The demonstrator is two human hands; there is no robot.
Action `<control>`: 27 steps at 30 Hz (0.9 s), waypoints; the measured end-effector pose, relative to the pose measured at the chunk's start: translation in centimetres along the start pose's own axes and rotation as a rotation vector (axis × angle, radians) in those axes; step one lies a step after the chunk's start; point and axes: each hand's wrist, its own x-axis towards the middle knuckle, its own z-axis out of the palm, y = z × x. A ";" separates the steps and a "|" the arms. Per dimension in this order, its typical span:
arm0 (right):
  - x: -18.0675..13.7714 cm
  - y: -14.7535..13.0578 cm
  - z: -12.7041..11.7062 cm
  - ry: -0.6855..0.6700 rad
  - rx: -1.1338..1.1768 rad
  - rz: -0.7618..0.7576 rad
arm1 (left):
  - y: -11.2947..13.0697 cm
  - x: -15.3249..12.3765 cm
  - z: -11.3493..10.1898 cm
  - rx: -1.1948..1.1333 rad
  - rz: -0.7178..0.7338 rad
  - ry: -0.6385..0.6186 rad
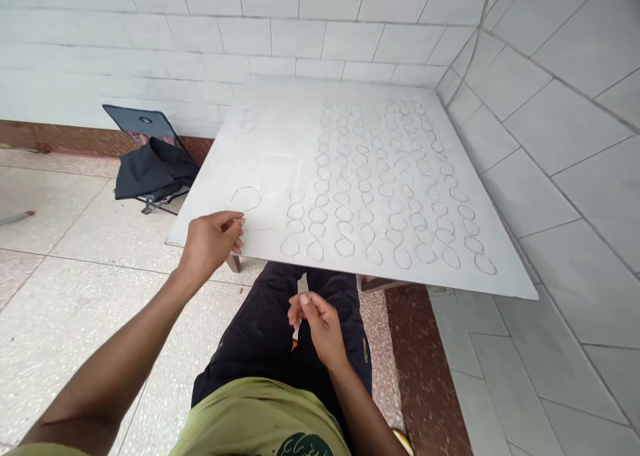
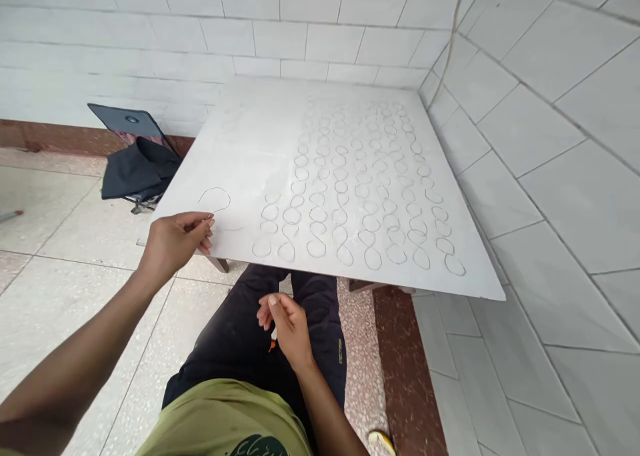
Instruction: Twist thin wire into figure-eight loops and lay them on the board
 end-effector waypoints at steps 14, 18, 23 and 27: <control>-1.4 8.1 -1.9 0.174 -0.067 0.278 | 0.7 23.6 -1.8 0.206 -0.054 -0.018; -0.6 8.4 -2.1 0.183 -0.064 0.272 | 0.6 25.6 -1.5 0.252 -0.077 -0.029; -0.2 8.9 -2.4 0.172 -0.073 0.279 | 0.0 27.4 -1.4 0.371 -0.061 -0.026; -0.1 9.1 -2.5 0.162 -0.066 0.285 | -0.9 27.8 -1.7 0.461 0.017 0.020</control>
